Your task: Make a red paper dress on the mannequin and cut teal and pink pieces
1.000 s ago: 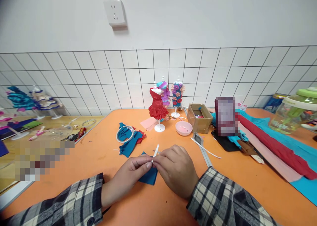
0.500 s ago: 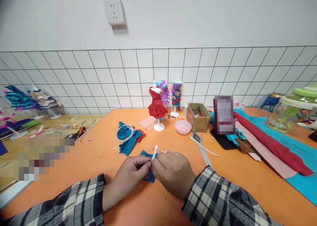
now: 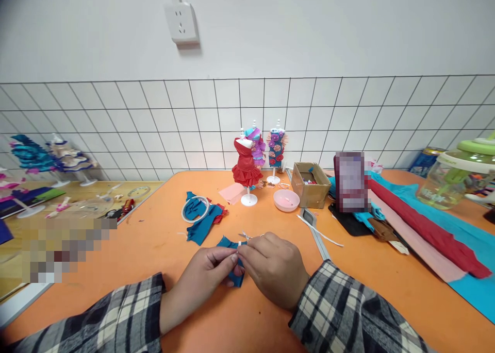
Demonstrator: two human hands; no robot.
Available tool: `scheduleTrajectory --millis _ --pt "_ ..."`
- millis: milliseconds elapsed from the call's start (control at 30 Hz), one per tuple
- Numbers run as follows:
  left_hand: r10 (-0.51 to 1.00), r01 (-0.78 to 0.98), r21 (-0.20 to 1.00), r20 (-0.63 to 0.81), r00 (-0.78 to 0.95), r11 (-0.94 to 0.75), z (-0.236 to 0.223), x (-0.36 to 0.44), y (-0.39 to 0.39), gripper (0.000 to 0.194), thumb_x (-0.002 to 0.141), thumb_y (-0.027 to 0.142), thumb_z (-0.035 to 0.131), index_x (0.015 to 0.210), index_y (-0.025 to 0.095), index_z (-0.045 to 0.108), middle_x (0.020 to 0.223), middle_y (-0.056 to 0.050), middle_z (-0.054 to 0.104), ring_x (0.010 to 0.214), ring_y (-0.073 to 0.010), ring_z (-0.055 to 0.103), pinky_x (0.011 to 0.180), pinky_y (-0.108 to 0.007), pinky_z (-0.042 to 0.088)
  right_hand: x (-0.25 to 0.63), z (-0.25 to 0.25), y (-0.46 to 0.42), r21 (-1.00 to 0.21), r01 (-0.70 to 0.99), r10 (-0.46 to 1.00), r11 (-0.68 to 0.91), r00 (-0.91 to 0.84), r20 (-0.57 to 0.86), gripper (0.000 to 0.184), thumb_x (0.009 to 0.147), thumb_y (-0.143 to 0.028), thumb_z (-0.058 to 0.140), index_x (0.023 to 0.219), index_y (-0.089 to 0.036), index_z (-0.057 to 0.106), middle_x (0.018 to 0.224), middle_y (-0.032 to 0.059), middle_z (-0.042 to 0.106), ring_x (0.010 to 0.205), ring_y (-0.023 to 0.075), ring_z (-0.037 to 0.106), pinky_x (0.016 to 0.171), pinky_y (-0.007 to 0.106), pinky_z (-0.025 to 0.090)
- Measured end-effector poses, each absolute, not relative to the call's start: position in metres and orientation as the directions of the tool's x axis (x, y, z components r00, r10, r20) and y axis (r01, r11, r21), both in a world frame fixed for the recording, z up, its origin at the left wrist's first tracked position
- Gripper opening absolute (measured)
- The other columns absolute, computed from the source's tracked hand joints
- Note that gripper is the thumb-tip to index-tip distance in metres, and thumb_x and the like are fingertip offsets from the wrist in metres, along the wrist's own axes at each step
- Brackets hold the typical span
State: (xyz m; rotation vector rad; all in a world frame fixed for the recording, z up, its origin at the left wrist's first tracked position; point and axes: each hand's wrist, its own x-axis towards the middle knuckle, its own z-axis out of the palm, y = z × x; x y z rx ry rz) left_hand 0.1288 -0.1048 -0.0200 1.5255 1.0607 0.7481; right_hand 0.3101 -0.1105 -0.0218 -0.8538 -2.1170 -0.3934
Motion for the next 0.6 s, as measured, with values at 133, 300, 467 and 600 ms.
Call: scheduleTrajectory --millis 133,300,467,600 --pt "0.9 0.219 0.974 -0.05 0.434 -0.052 -0.019 0.1277 -0.1044 0.035 0.082 0.043 0.052 0.069 0.013 0.063 0.068 -0.003 0.06 0.059 -0.0127 0.053 0.057 -0.023 0.045 0.3105 -0.0231 -0.1091 -0.067 0.697 0.49 0.714 -0.43 0.758 0.016 0.095 -0.023 0.053 0.09 -0.022 0.069 0.083 0.0006 0.07 0.074 0.0145 0.058 0.065 0.027 0.037" --pt "0.876 0.193 0.98 -0.052 0.479 -0.048 -0.0173 0.1286 -0.106 0.033 0.082 0.043 0.053 0.073 0.013 0.063 0.071 -0.003 0.059 0.063 -0.0135 0.054 0.06 -0.023 0.046 0.3138 -0.022 -0.1086 -0.007 0.706 0.486 0.708 -0.481 0.73 0.017 0.095 -0.024 0.052 0.092 -0.021 0.069 0.081 0.0016 0.07 0.072 0.0152 0.056 0.063 0.028 0.035" --pt "0.887 0.204 0.979 -0.072 0.457 -0.026 -0.0228 0.1288 -0.1047 0.032 0.083 0.042 0.051 0.073 0.014 0.063 0.071 -0.003 0.058 0.067 -0.0146 0.053 0.063 -0.024 0.045 0.3112 -0.0231 -0.1094 0.13 0.72 0.418 0.681 -0.528 0.739 0.018 0.096 -0.023 0.052 0.089 -0.02 0.068 0.074 0.0013 0.067 0.065 0.0142 0.054 0.061 0.03 0.032" --pt "0.887 0.27 0.951 0.01 0.461 -0.151 -0.0249 0.1277 -0.1031 0.027 0.081 0.032 0.049 0.064 0.014 0.061 0.062 0.0 0.054 0.062 -0.0128 0.048 0.06 -0.022 0.039 0.3062 -0.0255 -0.1099 0.108 0.723 0.432 0.683 -0.519 0.738 0.025 0.095 -0.024 0.048 0.078 -0.019 0.065 0.067 0.0006 0.063 0.06 0.0139 0.053 0.058 0.03 0.032"
